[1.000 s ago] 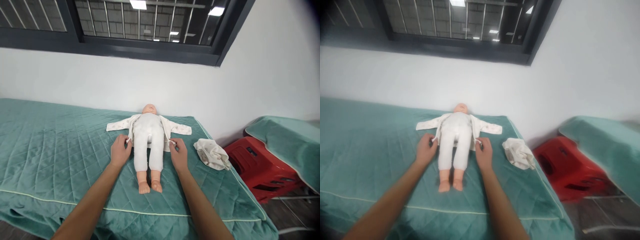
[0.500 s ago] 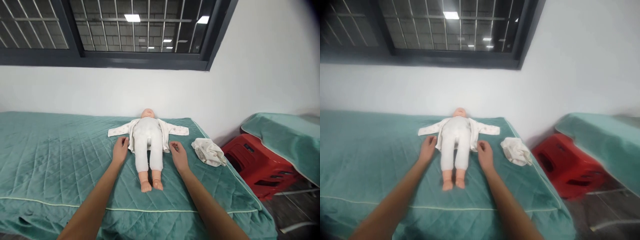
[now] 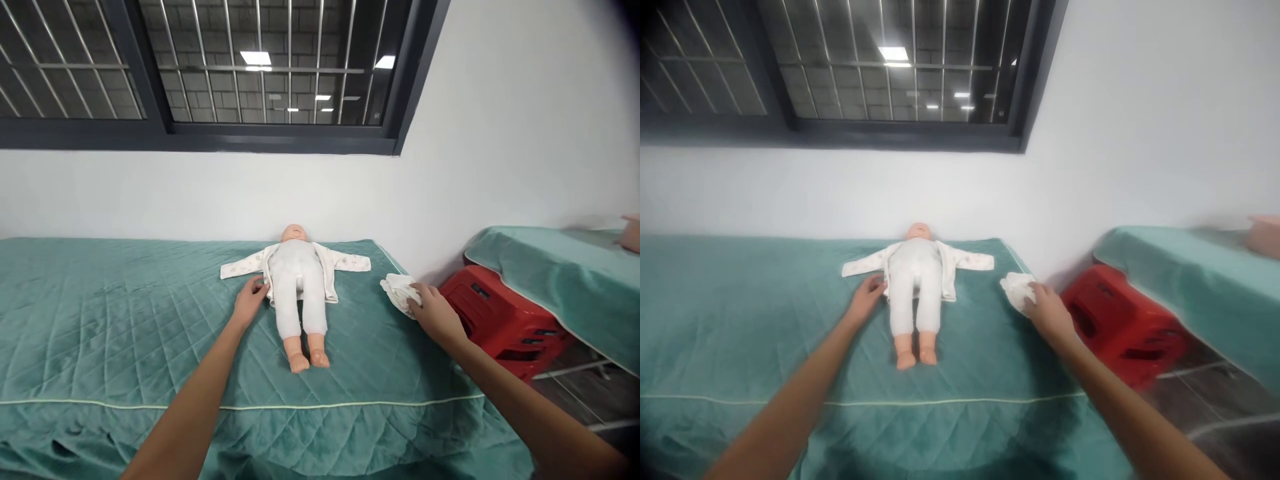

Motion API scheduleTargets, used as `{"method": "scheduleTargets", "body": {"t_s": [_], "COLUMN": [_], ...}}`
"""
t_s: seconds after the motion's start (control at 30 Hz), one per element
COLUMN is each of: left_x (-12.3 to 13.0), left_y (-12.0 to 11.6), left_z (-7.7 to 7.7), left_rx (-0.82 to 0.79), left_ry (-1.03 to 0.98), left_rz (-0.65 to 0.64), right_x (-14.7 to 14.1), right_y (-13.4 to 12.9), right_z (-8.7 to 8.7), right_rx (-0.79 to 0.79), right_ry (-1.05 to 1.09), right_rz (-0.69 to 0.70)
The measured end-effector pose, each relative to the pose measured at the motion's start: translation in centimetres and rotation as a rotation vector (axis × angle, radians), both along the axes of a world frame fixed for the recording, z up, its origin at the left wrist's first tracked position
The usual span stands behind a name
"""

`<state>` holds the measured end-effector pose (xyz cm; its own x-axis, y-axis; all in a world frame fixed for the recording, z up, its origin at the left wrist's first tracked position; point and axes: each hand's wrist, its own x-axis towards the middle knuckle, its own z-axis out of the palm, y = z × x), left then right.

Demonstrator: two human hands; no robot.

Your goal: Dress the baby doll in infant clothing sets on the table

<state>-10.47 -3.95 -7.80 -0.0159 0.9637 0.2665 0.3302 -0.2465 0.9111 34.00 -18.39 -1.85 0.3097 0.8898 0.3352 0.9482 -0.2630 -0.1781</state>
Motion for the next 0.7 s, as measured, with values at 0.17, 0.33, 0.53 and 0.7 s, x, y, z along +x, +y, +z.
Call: {"method": "scheduleTargets", "body": {"t_s": [0.17,0.33,0.53,0.7], "left_x": [-0.2,-0.6,-1.0,-0.9], "left_y": [-0.8,-1.9,-3.9,-7.0], "left_z": [-0.1,0.0,0.8,1.6], "left_rx": [0.045,0.053,0.032,-0.021], "left_ry": [-0.131,-0.169,-0.206,-0.310], "left_rz": [0.055,0.154,0.170,0.161], "right_x": [0.0,-1.4,-4.9,-8.6], "right_y": [0.4,0.3,-0.4,-0.8], "right_z": [2.2,4.5,6.8,7.6], "right_rx": [-0.040,0.065,0.138,0.089], "right_ry": [0.145,0.346,0.836,1.309], "right_rz": [-0.041,0.023,0.172,0.352]}}
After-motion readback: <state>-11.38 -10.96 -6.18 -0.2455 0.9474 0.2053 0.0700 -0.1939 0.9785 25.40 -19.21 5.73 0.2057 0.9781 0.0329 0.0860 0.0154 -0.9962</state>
